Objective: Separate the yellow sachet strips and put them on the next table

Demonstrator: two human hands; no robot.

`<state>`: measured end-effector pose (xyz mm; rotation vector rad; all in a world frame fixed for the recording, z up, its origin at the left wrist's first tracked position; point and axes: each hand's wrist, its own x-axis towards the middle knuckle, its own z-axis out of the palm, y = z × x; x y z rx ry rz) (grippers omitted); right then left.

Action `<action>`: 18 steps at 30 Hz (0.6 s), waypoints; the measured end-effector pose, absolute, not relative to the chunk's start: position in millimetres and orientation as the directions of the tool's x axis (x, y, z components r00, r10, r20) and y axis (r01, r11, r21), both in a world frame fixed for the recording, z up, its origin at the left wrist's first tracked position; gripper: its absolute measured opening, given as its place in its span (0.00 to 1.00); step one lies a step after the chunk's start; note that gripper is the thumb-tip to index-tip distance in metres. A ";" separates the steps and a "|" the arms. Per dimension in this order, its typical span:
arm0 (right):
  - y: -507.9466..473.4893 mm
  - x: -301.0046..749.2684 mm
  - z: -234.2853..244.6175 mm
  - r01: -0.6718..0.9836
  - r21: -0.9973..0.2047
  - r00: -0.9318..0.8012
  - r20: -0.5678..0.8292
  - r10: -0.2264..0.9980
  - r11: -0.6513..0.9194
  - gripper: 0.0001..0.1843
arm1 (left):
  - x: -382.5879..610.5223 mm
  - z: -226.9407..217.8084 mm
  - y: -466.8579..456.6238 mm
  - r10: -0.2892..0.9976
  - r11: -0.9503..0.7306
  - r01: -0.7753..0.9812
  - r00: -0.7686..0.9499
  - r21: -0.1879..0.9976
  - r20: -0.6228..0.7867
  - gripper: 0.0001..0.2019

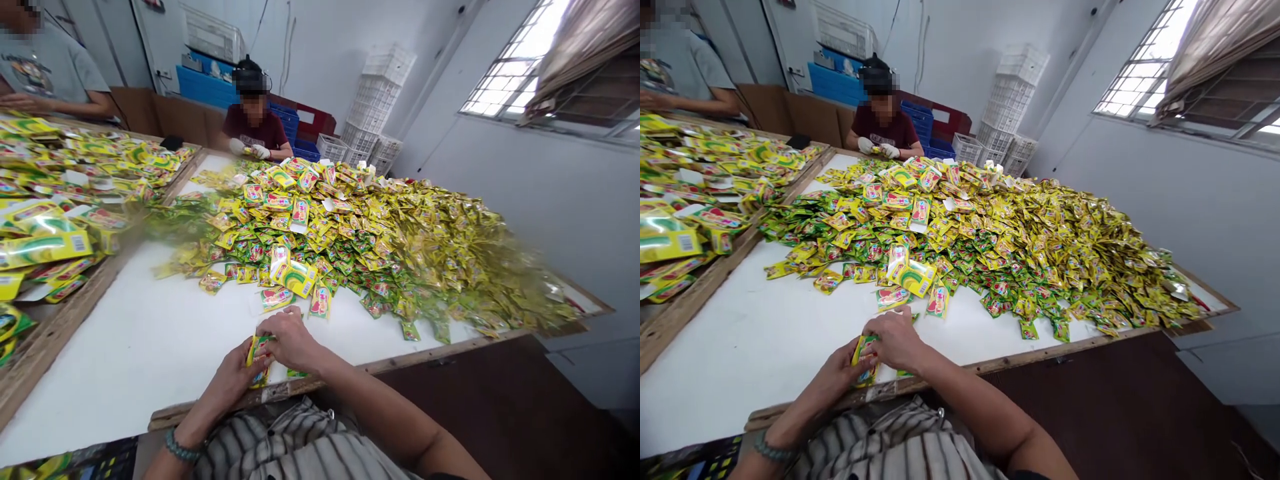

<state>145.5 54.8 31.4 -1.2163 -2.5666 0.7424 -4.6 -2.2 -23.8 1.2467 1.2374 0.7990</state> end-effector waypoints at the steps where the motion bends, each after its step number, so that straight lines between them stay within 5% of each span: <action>1: 53.9 144.9 28.7 0.668 -0.537 -0.617 -0.012 0.787 0.516 0.06 | -4.5 -25.1 -2.1 0.947 0.211 0.169 0.210 0.963 -0.244 0.18; 5: 54.8 144.2 19.5 0.618 -0.578 -0.654 -0.002 0.757 0.532 0.11 | -2.5 -26.3 -0.8 0.937 0.249 0.074 0.232 0.966 -0.259 0.17; 9: 60.9 147.8 21.7 0.473 -0.775 -0.596 0.068 0.800 0.419 0.02 | 0.1 -17.8 1.6 0.912 0.365 -0.054 0.224 0.929 -0.345 0.19; 14: 98.5 178.0 29.0 0.399 -0.857 -0.212 0.260 0.942 0.327 0.09 | 3.7 -8.9 6.2 0.897 0.436 -0.115 0.142 0.893 -0.420 0.23; 18: 158.6 223.1 17.6 0.673 -0.717 0.141 0.365 0.920 0.181 0.13 | -18.3 -4.1 24.9 0.932 0.359 0.033 -0.070 0.933 -0.357 0.25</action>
